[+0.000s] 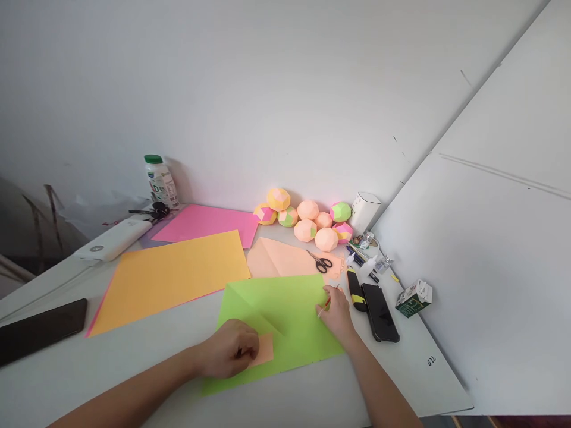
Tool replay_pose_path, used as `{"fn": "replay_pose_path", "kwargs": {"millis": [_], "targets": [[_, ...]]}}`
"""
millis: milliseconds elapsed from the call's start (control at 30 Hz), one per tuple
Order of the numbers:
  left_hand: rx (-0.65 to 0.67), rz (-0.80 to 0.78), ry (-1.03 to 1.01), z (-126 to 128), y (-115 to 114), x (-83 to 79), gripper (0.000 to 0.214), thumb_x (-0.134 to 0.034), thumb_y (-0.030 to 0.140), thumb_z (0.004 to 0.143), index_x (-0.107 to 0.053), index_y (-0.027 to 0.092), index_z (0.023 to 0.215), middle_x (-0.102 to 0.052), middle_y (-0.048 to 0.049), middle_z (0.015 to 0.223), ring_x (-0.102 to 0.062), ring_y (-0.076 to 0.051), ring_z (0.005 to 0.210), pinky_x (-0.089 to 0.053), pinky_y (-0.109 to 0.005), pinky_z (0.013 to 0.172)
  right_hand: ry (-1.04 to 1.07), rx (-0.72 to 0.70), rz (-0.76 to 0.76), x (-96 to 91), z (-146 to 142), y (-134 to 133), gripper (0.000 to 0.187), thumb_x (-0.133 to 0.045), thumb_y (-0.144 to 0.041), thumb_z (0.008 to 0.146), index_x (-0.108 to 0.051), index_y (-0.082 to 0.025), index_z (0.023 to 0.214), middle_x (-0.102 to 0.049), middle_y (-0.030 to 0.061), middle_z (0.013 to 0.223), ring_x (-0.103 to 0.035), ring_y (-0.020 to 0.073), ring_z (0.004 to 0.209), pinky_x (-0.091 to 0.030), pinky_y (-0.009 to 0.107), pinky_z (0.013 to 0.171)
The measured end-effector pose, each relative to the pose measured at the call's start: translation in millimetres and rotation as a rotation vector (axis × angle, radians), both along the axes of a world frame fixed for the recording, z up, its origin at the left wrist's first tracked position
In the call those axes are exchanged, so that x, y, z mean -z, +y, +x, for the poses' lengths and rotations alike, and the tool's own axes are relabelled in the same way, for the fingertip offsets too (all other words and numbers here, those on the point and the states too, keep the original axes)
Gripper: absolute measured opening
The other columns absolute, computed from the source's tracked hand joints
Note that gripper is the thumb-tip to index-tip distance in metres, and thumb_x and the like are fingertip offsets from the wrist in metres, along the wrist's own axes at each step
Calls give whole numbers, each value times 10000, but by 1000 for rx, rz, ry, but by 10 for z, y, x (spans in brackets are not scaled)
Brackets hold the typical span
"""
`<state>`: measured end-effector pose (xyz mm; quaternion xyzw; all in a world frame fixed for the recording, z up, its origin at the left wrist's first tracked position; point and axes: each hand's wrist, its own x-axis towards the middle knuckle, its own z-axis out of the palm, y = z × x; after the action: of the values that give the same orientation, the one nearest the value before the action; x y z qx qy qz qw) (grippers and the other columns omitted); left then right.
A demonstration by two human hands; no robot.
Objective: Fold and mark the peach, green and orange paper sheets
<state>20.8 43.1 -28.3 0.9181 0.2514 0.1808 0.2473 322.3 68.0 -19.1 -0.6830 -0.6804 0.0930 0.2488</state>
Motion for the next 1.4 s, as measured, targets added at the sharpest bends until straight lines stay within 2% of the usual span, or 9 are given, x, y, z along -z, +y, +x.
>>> {"fn": "replay_pose_path", "kwargs": {"millis": [167, 500, 633, 933, 1400], "targets": [[-1, 9, -2, -7, 4, 26, 146, -465, 82, 552, -530, 202, 604, -603, 49, 574, -423, -97, 474, -285, -219, 475, 12, 5, -4, 34, 22, 18, 417, -620, -243, 657, -595, -178, 1068, -635, 92, 1004, -578, 275, 992, -472, 405, 856], [-9, 30, 0, -9, 7, 66, 157, -477, 68, 560, -543, 200, 615, -596, 59, 576, -408, -87, 478, -272, -211, 477, 37, -19, 5, 55, -6, -2, 397, -607, -224, 659, -593, -201, 1054, -653, 72, 950, -609, 260, 937, -484, 414, 848], [-10, 34, 12, -12, 2, 70, 172, -474, 64, 561, -549, 205, 626, -600, 60, 584, -421, -89, 482, -277, -212, 480, 40, -28, 19, 54, -23, -21, 411, -588, -229, 671, -569, -212, 1081, -634, 80, 1024, -595, 273, 997, -468, 434, 883], [-7, 25, 11, -10, -8, 30, 170, -464, 61, 580, -543, 203, 626, -610, 57, 596, -457, -92, 497, -286, -211, 486, 35, 56, 3, 41, -31, -15, 407, -622, -271, 647, -596, -183, 1044, -613, 89, 941, -577, 294, 968, -477, 421, 826], [-3, 15, 24, -18, -18, -2, 170, -463, 47, 589, -523, 201, 629, -595, 58, 597, -427, -91, 499, -268, -222, 488, 101, 102, -17, 20, -70, -32, 423, -623, -260, 637, -602, -190, 1054, -621, 88, 1021, -556, 282, 1021, -464, 403, 880]]}}
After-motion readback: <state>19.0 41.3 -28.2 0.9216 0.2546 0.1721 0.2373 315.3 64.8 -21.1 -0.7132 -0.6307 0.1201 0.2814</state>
